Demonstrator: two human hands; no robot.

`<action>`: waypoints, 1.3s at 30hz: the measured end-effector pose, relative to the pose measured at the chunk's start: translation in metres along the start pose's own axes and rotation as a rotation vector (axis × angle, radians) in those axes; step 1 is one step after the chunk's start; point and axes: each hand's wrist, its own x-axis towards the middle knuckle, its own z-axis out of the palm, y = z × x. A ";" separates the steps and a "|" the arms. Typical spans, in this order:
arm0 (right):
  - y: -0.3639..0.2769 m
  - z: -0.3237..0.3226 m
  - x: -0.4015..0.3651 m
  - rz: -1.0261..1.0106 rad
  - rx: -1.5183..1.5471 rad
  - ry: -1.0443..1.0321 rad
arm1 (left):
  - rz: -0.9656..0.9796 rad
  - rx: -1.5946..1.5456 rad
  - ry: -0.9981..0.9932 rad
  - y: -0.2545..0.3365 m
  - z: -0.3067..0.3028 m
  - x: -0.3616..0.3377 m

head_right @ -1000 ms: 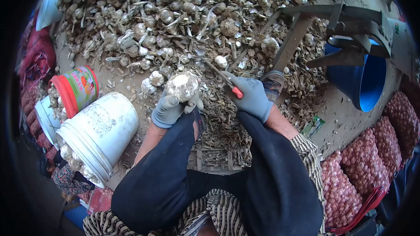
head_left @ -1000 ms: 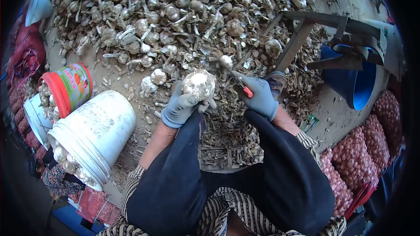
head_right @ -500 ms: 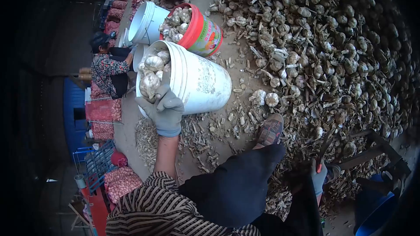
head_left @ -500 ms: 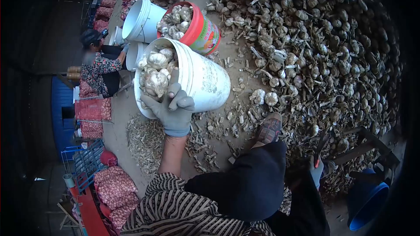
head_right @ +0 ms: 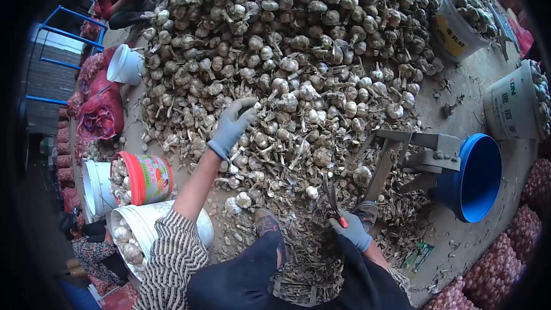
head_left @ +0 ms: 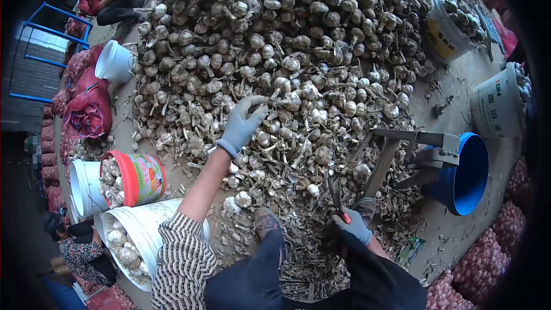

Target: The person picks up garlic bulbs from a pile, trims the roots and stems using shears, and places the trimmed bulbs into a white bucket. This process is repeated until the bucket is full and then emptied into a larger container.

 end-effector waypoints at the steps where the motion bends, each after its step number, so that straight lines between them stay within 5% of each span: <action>1: -0.006 -0.003 0.000 -0.031 -0.048 -0.020 | 0.070 0.193 0.056 0.012 0.009 0.031; 4: -0.017 -0.009 0.001 0.027 -0.044 -0.056 | 0.371 0.644 0.169 0.002 0.019 0.133; 9: -0.020 -0.020 0.003 0.194 0.194 -0.117 | 0.169 0.954 0.353 -0.032 0.009 0.280; 11: -0.013 -0.021 0.009 0.202 0.186 -0.099 | -0.124 0.816 0.235 -0.021 0.010 0.300; 15: -0.036 -0.023 0.009 0.289 0.333 -0.074 | -0.166 1.114 0.371 -0.005 0.039 0.298; 19: -0.029 -0.023 0.010 0.279 0.295 -0.142 | -0.289 0.926 0.225 0.009 0.027 0.323; 27: -0.012 -0.022 0.008 0.332 0.432 -0.117 | 0.092 1.200 0.504 -0.027 0.060 0.302; 30: -0.014 -0.023 0.008 0.345 0.463 -0.131 | -0.252 1.017 0.240 0.003 0.044 0.322; 33: -0.015 -0.025 0.011 0.350 0.398 -0.176 | -0.261 0.958 0.290 -0.016 0.044 0.329; 34: -0.024 -0.028 0.012 0.327 0.391 -0.186 | -0.180 1.144 0.347 -0.036 0.048 0.330; 35: -0.034 -0.030 0.013 0.312 0.386 -0.192 | 0.107 1.195 0.616 -0.048 0.058 0.318; 39: -0.028 -0.030 0.008 0.327 0.446 -0.200 | -0.087 0.847 0.380 -0.046 0.054 0.326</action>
